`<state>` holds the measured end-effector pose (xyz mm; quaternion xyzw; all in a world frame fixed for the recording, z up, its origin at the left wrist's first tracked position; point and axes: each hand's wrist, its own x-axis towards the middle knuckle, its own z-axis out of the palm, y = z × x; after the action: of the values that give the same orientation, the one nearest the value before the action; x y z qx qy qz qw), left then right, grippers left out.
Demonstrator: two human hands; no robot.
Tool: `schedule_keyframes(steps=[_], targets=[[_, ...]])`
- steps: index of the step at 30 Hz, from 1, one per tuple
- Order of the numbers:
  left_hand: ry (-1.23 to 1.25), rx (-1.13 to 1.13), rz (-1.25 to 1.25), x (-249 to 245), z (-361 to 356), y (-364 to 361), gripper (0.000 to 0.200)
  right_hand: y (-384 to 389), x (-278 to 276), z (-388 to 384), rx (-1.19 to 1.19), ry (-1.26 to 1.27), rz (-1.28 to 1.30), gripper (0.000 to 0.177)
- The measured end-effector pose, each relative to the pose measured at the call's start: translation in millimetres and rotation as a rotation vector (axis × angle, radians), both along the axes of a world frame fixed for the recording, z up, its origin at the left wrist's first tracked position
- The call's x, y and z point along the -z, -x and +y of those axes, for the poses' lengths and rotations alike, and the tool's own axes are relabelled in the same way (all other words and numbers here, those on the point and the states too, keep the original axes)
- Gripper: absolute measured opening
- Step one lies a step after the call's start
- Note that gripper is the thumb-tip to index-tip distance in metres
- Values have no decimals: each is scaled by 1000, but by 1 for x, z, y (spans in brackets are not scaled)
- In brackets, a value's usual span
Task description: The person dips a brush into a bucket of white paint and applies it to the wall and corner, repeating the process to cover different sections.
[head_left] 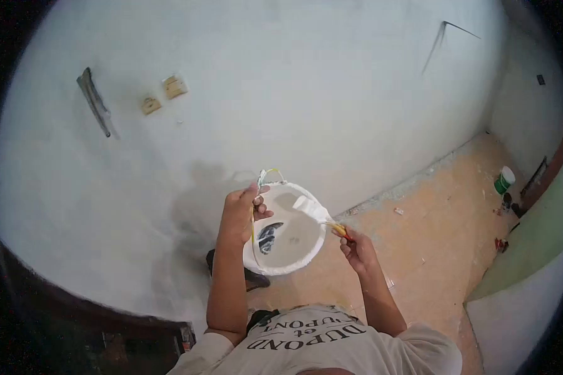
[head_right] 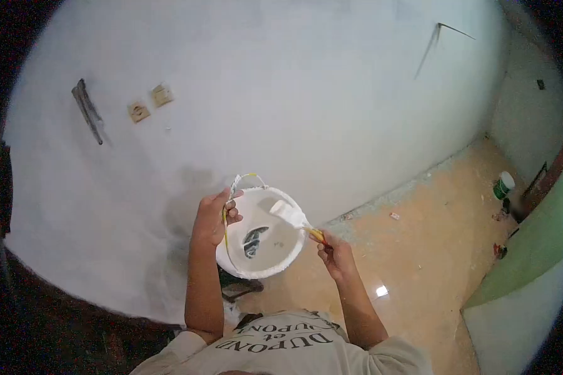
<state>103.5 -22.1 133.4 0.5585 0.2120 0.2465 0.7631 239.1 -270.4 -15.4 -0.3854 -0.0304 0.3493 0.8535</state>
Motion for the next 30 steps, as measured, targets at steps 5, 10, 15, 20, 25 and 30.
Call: schedule_keyframes(steps=[5,10,15,20,25,30], targets=[[103,132,-45,0,9,-4,22,24,-13,-18,-13,-49,-84,35],[139,303,-118,3,26,-8,22,43,-33,-9,45,-49,-177,26],[192,420,-161,7,33,3,26,56,-94,7,115,13,-392,27],[205,424,-209,21,41,15,22,26,-158,27,170,203,-640,21],[200,335,-183,16,28,11,27,-22,-244,76,271,463,-1175,9],[197,214,-214,-7,8,6,35,-22,-338,138,427,517,-1686,13]])
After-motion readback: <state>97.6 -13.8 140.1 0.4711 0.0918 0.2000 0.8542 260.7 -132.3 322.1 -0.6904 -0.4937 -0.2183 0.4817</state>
